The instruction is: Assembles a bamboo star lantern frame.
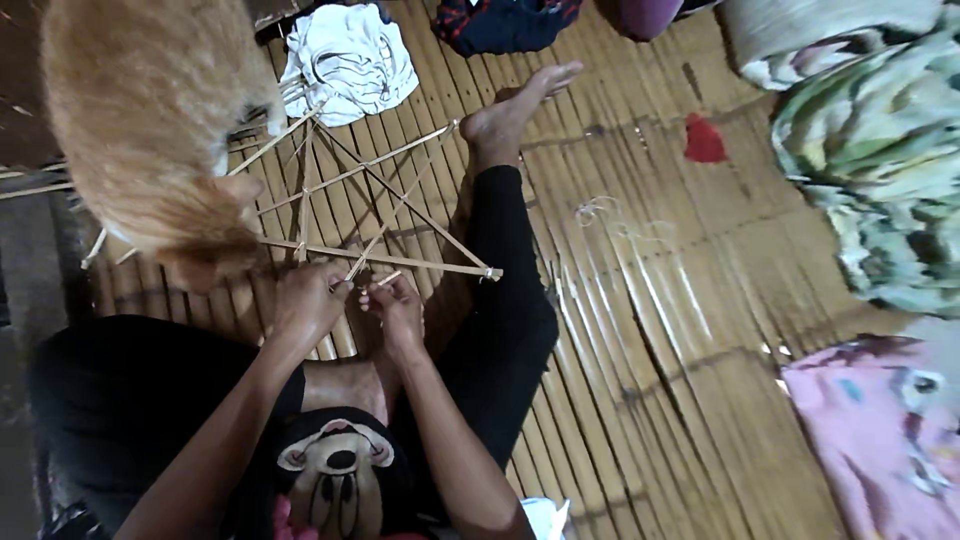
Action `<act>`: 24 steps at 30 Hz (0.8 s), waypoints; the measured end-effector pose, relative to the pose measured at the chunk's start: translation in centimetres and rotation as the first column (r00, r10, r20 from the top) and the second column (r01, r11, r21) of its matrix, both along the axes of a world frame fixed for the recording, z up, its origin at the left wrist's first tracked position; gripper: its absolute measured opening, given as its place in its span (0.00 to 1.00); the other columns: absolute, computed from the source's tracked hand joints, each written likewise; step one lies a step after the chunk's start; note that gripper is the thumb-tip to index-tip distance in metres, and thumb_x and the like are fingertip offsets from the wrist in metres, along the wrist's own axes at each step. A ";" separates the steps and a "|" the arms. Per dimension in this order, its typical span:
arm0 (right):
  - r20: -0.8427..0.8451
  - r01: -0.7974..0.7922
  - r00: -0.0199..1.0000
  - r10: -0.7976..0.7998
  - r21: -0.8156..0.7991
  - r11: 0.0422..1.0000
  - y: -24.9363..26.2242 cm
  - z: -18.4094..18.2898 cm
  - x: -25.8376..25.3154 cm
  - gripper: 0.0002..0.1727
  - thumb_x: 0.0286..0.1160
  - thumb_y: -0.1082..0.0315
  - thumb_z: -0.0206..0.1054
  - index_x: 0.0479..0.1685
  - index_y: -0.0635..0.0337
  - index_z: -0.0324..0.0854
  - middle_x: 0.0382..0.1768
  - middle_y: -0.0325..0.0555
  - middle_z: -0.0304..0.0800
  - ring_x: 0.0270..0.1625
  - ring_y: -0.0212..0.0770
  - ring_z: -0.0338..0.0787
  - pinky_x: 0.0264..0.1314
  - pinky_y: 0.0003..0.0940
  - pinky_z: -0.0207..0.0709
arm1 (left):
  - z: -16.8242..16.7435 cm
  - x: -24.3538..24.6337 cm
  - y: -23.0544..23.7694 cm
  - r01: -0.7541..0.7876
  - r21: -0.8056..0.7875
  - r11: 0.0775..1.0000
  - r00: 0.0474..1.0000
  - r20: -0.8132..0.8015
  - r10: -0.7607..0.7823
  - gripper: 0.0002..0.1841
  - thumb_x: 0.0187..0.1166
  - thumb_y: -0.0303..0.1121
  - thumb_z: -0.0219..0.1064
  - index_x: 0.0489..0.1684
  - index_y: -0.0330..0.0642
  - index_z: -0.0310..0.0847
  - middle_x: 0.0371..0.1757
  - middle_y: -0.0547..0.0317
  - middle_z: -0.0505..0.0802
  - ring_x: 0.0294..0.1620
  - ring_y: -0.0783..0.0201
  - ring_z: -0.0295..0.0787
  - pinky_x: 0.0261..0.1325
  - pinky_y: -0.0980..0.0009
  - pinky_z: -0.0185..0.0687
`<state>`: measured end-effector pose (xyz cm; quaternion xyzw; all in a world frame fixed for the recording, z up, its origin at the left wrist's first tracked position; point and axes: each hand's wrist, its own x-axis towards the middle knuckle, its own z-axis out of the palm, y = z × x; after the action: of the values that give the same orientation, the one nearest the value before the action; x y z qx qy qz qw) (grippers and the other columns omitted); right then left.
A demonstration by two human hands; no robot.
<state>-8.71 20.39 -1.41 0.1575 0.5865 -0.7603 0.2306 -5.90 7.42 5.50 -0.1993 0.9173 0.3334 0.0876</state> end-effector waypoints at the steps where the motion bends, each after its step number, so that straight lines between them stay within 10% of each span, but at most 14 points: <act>1: 0.033 0.019 0.999 -0.018 -0.045 0.999 -0.3 0.0 -0.3 0.10 0.84 0.79 0.59 0.59 0.67 0.78 0.35 0.45 0.86 0.31 0.34 0.88 0.39 0.29 0.86 | -0.1 -0.1 0.2 0.001 0.010 1.000 1.000 -0.005 -0.001 0.07 0.82 0.30 0.71 0.47 0.38 0.92 0.44 0.47 0.95 0.46 0.48 0.92 0.53 0.42 0.84; 9: 0.038 0.023 0.999 -0.011 -0.327 0.945 -1.2 -1.6 -1.5 0.13 0.84 0.79 0.57 0.59 0.62 0.83 0.37 0.41 0.90 0.31 0.31 0.87 0.40 0.27 0.85 | -0.4 -0.7 -0.4 0.053 -0.002 0.999 0.998 -0.033 -0.053 0.07 0.82 0.30 0.70 0.47 0.39 0.93 0.45 0.45 0.95 0.46 0.44 0.92 0.52 0.39 0.83; 14: 0.031 -0.004 0.999 0.016 -0.351 0.936 -1.0 -1.8 -1.3 0.12 0.80 0.82 0.60 0.53 0.63 0.85 0.34 0.41 0.91 0.30 0.31 0.87 0.39 0.26 0.85 | -1.4 -3.1 -2.4 0.329 -0.113 0.937 0.901 -0.261 -0.348 0.12 0.73 0.16 0.70 0.49 0.35 0.94 0.55 0.39 0.93 0.62 0.37 0.87 0.68 0.40 0.78; 24: 0.075 0.073 0.996 -0.053 -0.300 0.951 -0.9 -1.8 -0.9 0.12 0.79 0.84 0.61 0.53 0.67 0.86 0.40 0.46 0.93 0.30 0.31 0.87 0.38 0.26 0.85 | -0.4 -6.3 -3.1 0.573 -0.126 0.810 0.820 0.091 -0.566 0.08 0.76 0.29 0.75 0.48 0.42 0.94 0.49 0.47 0.96 0.55 0.42 0.92 0.61 0.37 0.79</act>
<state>-9.63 19.52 -3.20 0.1639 0.4500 -0.8424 0.2469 -12.21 4.29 5.09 0.0703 0.9545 0.2180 0.1910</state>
